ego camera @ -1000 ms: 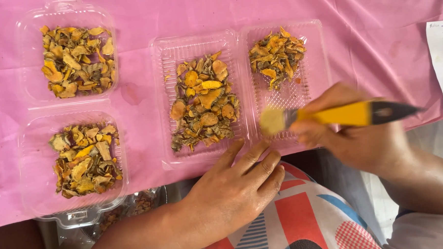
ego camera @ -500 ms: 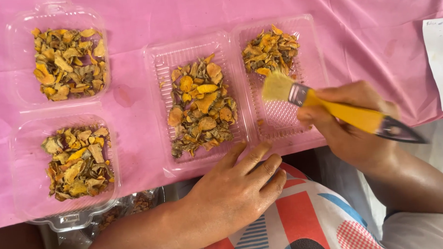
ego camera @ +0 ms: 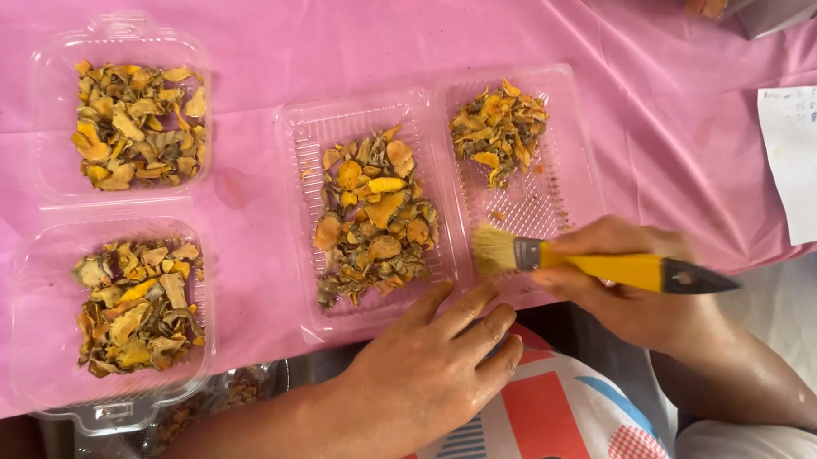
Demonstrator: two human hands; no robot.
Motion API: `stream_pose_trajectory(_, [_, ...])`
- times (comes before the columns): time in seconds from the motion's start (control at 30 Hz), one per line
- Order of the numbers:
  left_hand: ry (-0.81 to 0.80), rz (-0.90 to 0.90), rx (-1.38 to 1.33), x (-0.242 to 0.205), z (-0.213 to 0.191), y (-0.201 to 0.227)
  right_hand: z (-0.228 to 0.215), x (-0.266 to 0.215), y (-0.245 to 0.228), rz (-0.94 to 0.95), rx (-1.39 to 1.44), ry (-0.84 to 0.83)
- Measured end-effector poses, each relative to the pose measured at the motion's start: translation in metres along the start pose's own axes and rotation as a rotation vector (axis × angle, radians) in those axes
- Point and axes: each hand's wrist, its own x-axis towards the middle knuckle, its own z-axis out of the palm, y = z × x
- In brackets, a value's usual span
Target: Cleaning dried turmeric pieces with a brush and packing them into plastic containers and bags.
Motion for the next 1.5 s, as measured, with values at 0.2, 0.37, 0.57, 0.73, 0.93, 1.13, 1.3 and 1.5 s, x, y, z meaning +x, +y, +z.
stream_pose_trajectory(0.2, [-0.078, 0.027, 0.001, 0.0, -0.002, 0.0, -0.018, 0.015, -0.014, -0.137, 0.115, 0.066])
stream_pose_trajectory(0.37, [-0.074, 0.033, -0.022, 0.0, 0.002, -0.002, -0.03, 0.021, -0.008, -0.045, 0.012, 0.014])
stream_pose_trajectory(0.57, [-0.102, 0.047, -0.028, -0.001, 0.004, -0.004, -0.062, 0.021, -0.005, 0.145, -0.019, -0.188])
stream_pose_trajectory(0.73, [-0.023, 0.078, -0.018, 0.001, 0.007, -0.009, -0.052, 0.017, -0.015, -0.014, -0.006, 0.137])
stream_pose_trajectory(0.93, [0.02, 0.056, -0.046, 0.008, 0.003, -0.005, -0.013, 0.016, -0.035, -0.225, -0.042, -0.322])
stream_pose_trajectory(1.13, [0.061, 0.09, 0.001, 0.01, -0.001, 0.007, 0.043, 0.057, -0.032, -0.375, -0.569, -0.207])
stream_pose_trajectory(1.3, [0.023, 0.094, -0.062, 0.0, -0.01, 0.007, 0.044, 0.065, -0.025, -0.271, -0.519, -0.379])
stream_pose_trajectory(1.5, [-0.008, 0.127, -0.134, -0.011, -0.009, 0.012, 0.014, 0.073, -0.04, -0.055, -0.304, -0.526])
